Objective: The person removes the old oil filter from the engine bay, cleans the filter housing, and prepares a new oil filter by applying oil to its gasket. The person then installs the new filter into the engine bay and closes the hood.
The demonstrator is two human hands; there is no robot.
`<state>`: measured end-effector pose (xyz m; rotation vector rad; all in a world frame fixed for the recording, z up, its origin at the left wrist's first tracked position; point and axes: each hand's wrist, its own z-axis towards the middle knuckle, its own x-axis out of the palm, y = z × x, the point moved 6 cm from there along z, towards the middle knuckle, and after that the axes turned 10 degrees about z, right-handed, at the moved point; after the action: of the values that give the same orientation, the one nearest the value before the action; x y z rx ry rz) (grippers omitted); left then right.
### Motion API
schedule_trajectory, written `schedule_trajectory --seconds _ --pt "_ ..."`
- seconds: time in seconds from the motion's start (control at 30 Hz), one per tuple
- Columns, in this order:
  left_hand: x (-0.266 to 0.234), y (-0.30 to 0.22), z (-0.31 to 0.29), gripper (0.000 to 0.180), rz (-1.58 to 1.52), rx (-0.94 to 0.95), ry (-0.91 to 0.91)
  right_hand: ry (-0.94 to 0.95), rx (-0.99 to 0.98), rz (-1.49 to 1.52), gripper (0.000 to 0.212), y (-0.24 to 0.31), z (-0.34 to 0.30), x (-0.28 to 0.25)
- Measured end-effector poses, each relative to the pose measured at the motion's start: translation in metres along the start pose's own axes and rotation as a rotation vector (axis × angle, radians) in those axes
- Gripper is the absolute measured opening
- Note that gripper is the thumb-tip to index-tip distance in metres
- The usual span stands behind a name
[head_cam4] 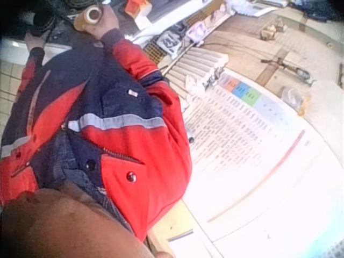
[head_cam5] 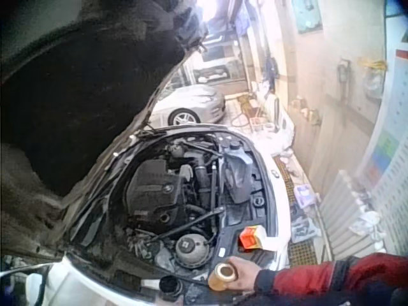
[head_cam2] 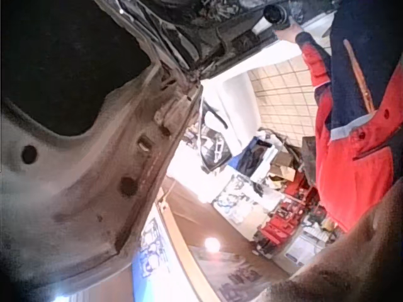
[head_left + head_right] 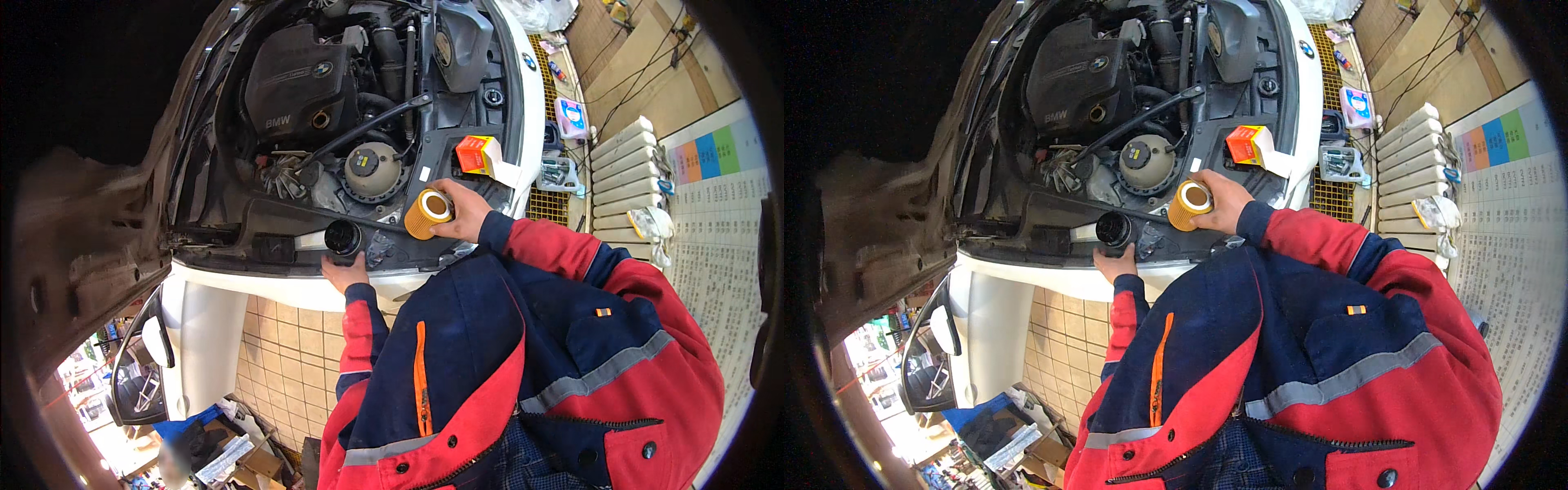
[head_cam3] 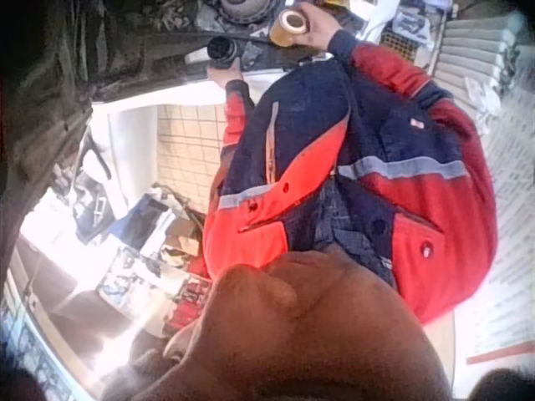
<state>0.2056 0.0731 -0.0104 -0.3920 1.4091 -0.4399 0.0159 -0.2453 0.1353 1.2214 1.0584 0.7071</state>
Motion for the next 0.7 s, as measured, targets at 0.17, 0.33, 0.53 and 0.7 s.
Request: schedule_trajectory --seconds 0.17,0.33,0.53,0.7 --pt "0.000 -0.033 0.017 0.109 0.007 0.112 0.117 0.008 0.032 0.045 0.077 -0.004 -0.007 0.019" --pt "0.007 -0.027 0.030 0.105 -0.338 0.077 0.177 -0.060 0.111 0.175 0.075 -0.007 -0.014 0.018" --pt "0.001 -0.054 0.029 0.092 -0.692 0.148 0.463 -0.087 0.119 0.396 0.071 0.034 -0.013 0.006" --pt "-0.022 -0.105 -0.003 0.059 -1.382 0.019 0.912 -0.176 0.208 0.614 0.073 0.070 -0.003 -0.009"
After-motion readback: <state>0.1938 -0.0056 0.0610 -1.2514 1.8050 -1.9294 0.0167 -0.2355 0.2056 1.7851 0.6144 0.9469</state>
